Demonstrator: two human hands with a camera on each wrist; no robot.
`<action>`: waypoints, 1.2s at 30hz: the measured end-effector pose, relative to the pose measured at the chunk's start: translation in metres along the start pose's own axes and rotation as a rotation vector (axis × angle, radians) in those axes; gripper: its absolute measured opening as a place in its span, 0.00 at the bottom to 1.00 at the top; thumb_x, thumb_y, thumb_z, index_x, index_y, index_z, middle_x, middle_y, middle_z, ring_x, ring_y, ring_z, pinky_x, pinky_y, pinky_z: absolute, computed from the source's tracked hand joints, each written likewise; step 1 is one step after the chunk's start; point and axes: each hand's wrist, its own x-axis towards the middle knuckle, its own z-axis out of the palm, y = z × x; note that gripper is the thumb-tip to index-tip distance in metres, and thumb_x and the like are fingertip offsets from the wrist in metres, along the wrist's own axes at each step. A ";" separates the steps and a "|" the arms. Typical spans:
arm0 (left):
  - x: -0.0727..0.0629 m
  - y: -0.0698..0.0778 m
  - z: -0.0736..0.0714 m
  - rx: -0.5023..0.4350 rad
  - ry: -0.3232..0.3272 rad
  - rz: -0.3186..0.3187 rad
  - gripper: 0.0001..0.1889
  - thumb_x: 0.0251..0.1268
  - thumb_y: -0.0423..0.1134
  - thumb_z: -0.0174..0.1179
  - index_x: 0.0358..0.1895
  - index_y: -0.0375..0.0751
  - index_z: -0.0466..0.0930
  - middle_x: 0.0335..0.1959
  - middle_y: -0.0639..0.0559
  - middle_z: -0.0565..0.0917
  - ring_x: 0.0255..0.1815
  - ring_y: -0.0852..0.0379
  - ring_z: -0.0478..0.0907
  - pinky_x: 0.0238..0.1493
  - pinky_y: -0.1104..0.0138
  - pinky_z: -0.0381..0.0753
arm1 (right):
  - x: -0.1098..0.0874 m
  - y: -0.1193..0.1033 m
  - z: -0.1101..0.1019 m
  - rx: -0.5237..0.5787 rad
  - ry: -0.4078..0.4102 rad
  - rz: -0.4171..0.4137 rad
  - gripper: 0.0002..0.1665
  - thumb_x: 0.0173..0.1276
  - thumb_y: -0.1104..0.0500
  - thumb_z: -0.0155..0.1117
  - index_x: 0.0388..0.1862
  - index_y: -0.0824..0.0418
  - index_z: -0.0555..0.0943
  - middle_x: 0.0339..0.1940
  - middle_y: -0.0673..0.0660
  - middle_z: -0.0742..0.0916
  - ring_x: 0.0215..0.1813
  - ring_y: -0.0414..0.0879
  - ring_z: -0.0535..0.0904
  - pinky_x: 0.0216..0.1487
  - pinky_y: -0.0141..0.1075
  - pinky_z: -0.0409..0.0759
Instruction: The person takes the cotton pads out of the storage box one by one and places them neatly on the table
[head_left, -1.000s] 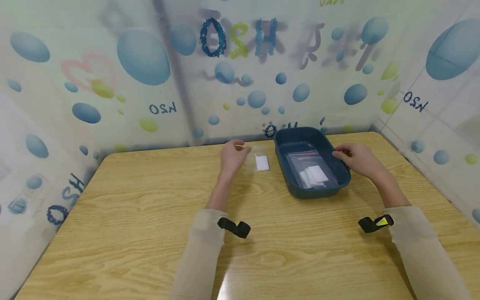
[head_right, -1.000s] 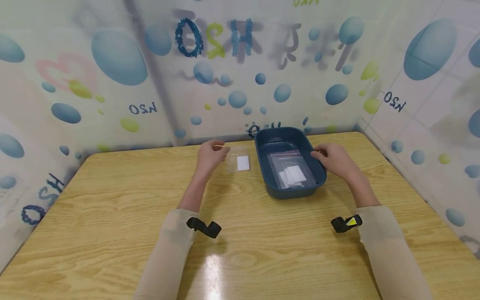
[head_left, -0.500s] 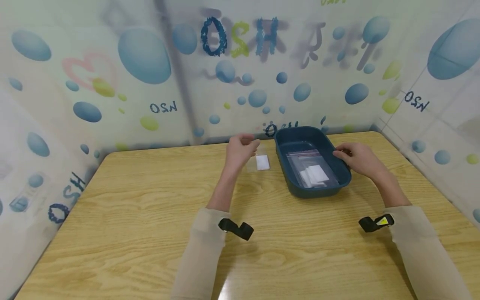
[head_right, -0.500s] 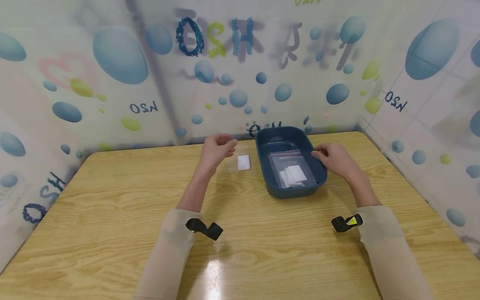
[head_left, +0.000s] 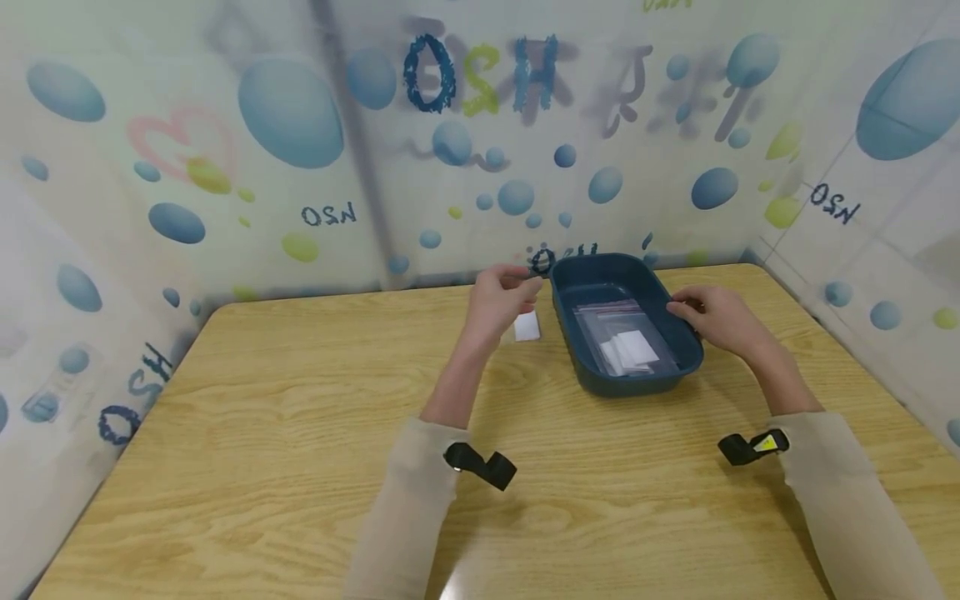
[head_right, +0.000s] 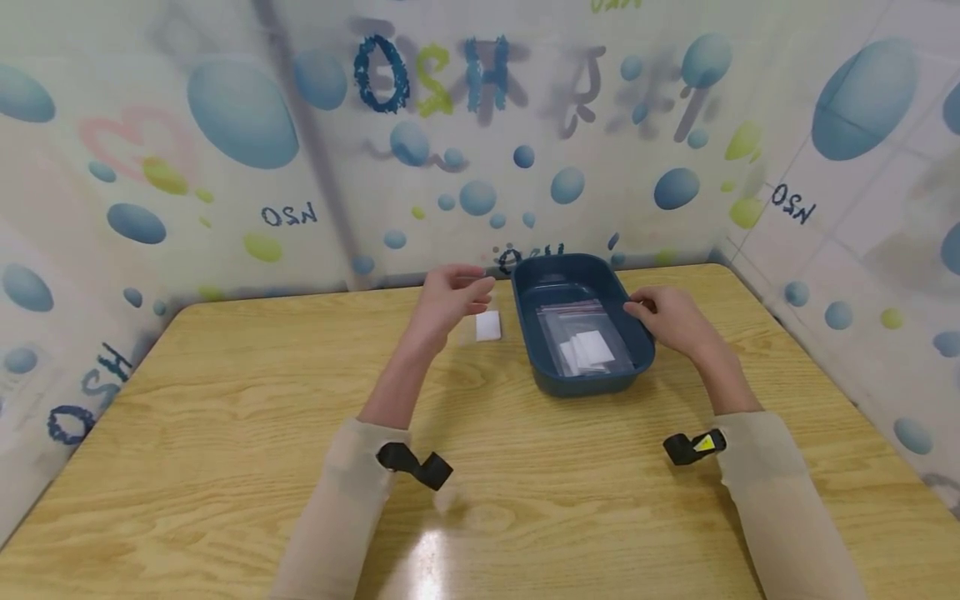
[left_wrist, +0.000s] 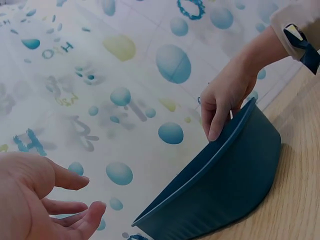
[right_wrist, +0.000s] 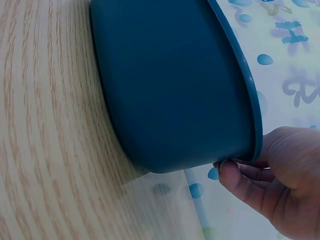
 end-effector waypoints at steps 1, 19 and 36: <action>-0.001 0.001 0.002 -0.008 -0.006 0.004 0.20 0.72 0.35 0.63 0.62 0.30 0.76 0.47 0.38 0.82 0.48 0.40 0.83 0.52 0.56 0.84 | 0.000 0.000 0.000 0.002 0.001 -0.001 0.21 0.80 0.57 0.56 0.53 0.76 0.80 0.34 0.62 0.85 0.28 0.49 0.76 0.30 0.40 0.76; -0.016 0.004 0.031 0.049 -0.105 -0.024 0.23 0.71 0.40 0.65 0.65 0.36 0.74 0.50 0.43 0.81 0.49 0.41 0.84 0.47 0.64 0.85 | -0.001 0.002 0.000 -0.005 0.015 -0.016 0.20 0.79 0.58 0.57 0.52 0.76 0.80 0.34 0.63 0.85 0.27 0.49 0.77 0.31 0.41 0.77; -0.022 -0.002 0.057 0.170 -0.204 -0.041 0.24 0.74 0.42 0.62 0.67 0.36 0.72 0.50 0.43 0.82 0.44 0.48 0.85 0.44 0.64 0.83 | -0.002 0.001 0.000 -0.008 0.022 -0.025 0.20 0.79 0.58 0.57 0.53 0.77 0.80 0.36 0.65 0.86 0.28 0.49 0.77 0.33 0.42 0.77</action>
